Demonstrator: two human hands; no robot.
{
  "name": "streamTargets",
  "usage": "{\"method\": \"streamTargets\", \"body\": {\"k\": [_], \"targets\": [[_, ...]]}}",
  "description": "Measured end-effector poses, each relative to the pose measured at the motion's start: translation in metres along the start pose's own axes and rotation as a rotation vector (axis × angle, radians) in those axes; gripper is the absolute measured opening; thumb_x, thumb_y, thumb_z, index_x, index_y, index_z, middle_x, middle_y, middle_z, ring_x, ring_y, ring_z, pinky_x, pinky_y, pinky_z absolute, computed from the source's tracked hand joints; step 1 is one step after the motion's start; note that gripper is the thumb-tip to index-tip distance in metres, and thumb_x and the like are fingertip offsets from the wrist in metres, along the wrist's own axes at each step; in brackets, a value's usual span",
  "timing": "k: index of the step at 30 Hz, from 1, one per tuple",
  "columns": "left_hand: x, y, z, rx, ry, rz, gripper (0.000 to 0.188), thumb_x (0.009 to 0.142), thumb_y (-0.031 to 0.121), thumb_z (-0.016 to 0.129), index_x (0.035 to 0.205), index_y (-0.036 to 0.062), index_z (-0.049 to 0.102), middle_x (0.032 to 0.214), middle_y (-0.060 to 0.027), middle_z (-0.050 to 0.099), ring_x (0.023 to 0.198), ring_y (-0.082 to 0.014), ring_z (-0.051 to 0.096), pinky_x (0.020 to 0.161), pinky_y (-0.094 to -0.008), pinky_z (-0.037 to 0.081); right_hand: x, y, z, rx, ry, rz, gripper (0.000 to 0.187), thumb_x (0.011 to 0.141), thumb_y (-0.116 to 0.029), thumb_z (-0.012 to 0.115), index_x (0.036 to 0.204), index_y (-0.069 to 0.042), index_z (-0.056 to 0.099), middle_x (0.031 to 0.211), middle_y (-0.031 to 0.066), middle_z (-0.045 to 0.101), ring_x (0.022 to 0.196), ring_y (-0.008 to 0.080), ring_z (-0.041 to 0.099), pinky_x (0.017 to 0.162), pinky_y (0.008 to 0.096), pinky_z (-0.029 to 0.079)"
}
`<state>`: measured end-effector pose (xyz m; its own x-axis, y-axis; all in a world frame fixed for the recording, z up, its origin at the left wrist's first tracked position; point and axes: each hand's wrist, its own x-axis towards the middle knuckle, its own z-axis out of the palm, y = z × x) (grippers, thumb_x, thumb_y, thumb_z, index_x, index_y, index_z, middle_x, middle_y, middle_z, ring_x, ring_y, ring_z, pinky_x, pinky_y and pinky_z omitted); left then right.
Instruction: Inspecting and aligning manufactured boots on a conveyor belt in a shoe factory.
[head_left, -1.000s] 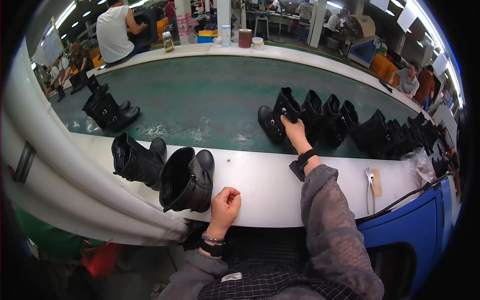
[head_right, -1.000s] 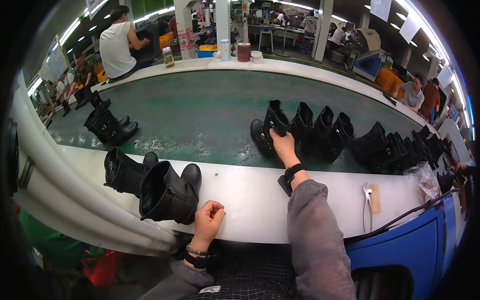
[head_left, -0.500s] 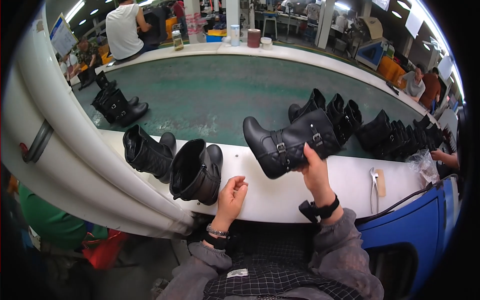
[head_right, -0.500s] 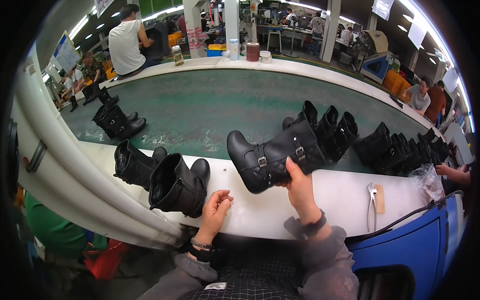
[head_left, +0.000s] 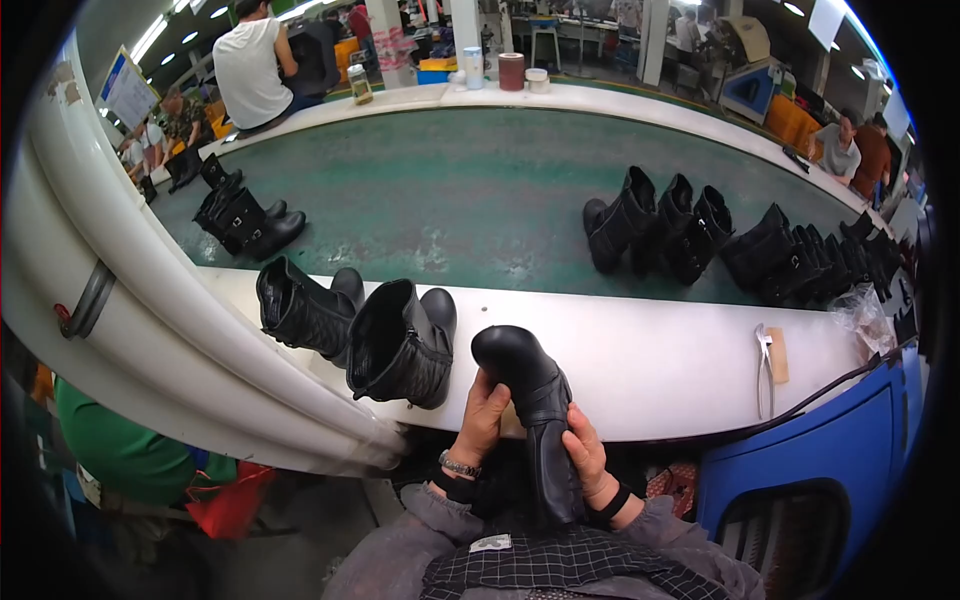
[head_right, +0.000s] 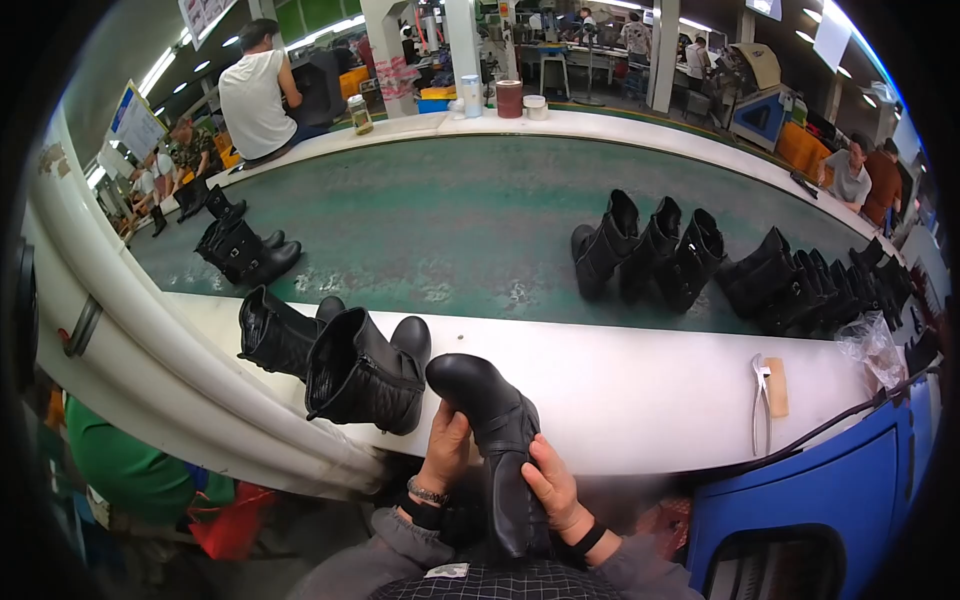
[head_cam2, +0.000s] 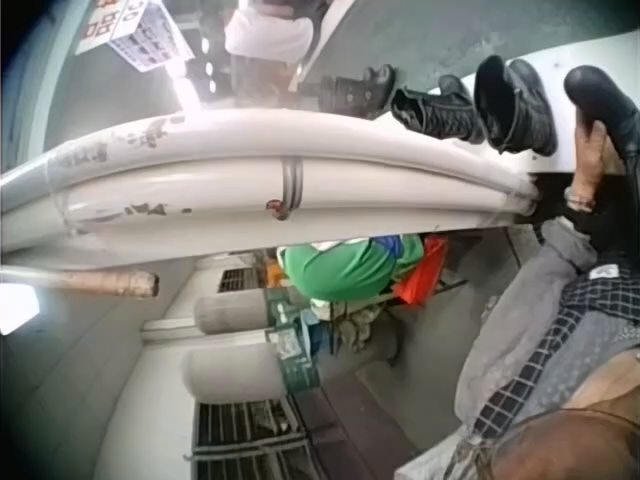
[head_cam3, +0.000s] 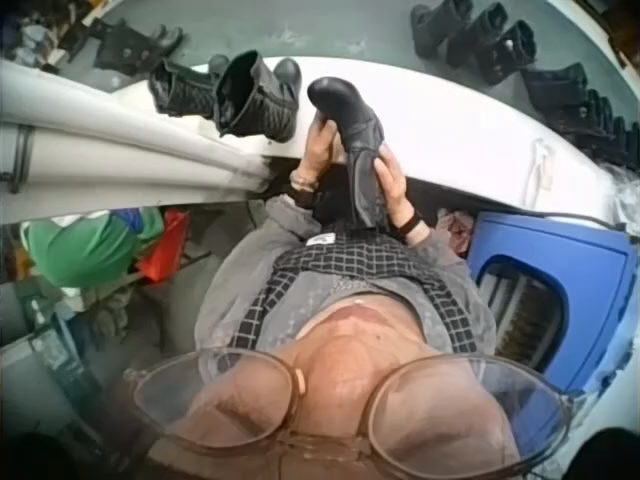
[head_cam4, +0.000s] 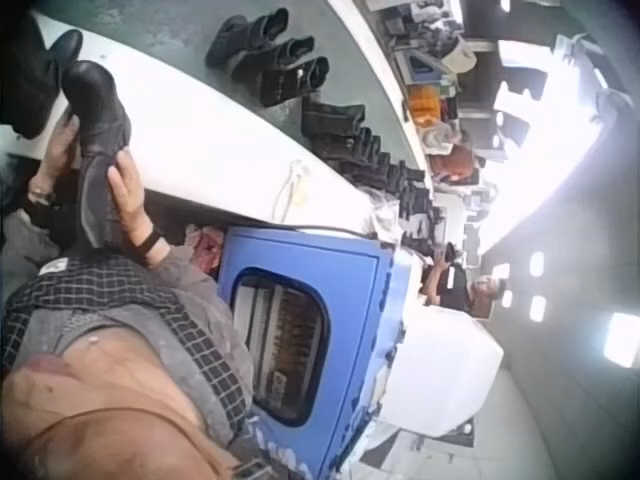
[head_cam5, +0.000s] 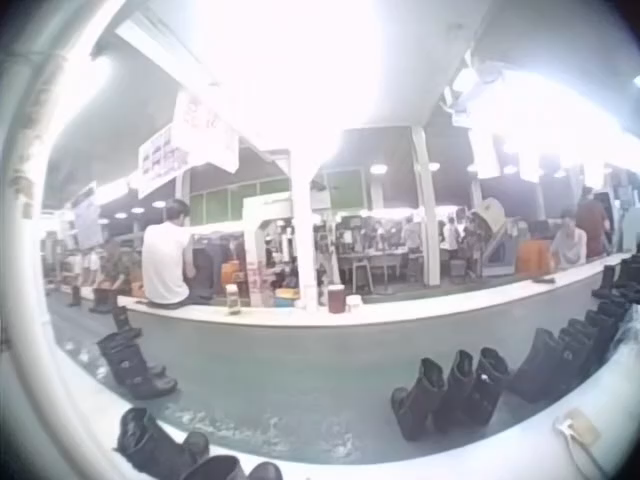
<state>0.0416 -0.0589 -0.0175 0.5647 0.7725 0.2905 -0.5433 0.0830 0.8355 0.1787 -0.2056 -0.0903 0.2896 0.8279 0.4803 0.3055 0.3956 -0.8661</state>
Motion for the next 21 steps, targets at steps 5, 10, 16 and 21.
{"method": "streamTargets", "body": {"k": [5, 10, 16, 21], "targets": [[0.001, -0.003, -0.004, 0.025, -0.027, -0.013, 0.059, 0.098, 0.026, 0.056, 0.145, 0.0023, 0.032, 0.140, -0.0085, 0.046, 0.128, -0.0183, 0.043, 0.109, -0.0328, 0.032, 0.025, -0.017, 0.005, -0.439, 0.098, -0.576, 0.043, 0.091, 0.000, 0.058, 0.131, -0.005, 0.044, 0.142, 0.0207, 0.044, 0.128, 0.0354, 0.049, 0.107, 0.0437, 0.040], [0.004, 0.008, 0.002, 0.008, -0.027, -0.083, 0.062, 0.099, 0.029, 0.053, 0.148, 0.0024, 0.027, 0.144, -0.0091, 0.041, 0.132, -0.0191, 0.039, 0.110, -0.0325, 0.028, 0.034, -0.034, 0.017, -0.503, 0.203, -0.528, 0.038, 0.085, 0.001, 0.061, 0.122, -0.003, 0.052, 0.134, 0.0305, 0.048, 0.120, 0.0430, 0.054, 0.099, 0.0465, 0.048], [0.008, 0.021, 0.005, 0.068, -0.039, -0.136, 0.059, 0.101, 0.039, 0.043, 0.146, 0.0026, 0.030, 0.141, -0.0097, 0.043, 0.130, -0.0203, 0.041, 0.108, -0.0327, 0.031, 0.039, -0.047, 0.038, -0.513, 0.226, -0.343, 0.044, 0.082, 0.001, 0.065, 0.124, 0.002, 0.054, 0.131, 0.0288, 0.053, 0.118, 0.0399, 0.057, 0.098, 0.0418, 0.049], [-0.006, 0.057, 0.032, -0.326, 0.055, -0.347, 0.055, 0.101, 0.047, 0.037, 0.144, 0.0121, 0.036, 0.129, -0.0088, 0.054, 0.113, -0.0179, 0.056, 0.096, -0.0305, 0.046, 0.033, -0.064, 0.055, -0.785, 0.080, -0.318, 0.064, 0.080, 0.002, 0.061, 0.140, 0.001, 0.040, 0.147, 0.0303, 0.032, 0.133, 0.0428, 0.040, 0.107, 0.0468, 0.039]]}}
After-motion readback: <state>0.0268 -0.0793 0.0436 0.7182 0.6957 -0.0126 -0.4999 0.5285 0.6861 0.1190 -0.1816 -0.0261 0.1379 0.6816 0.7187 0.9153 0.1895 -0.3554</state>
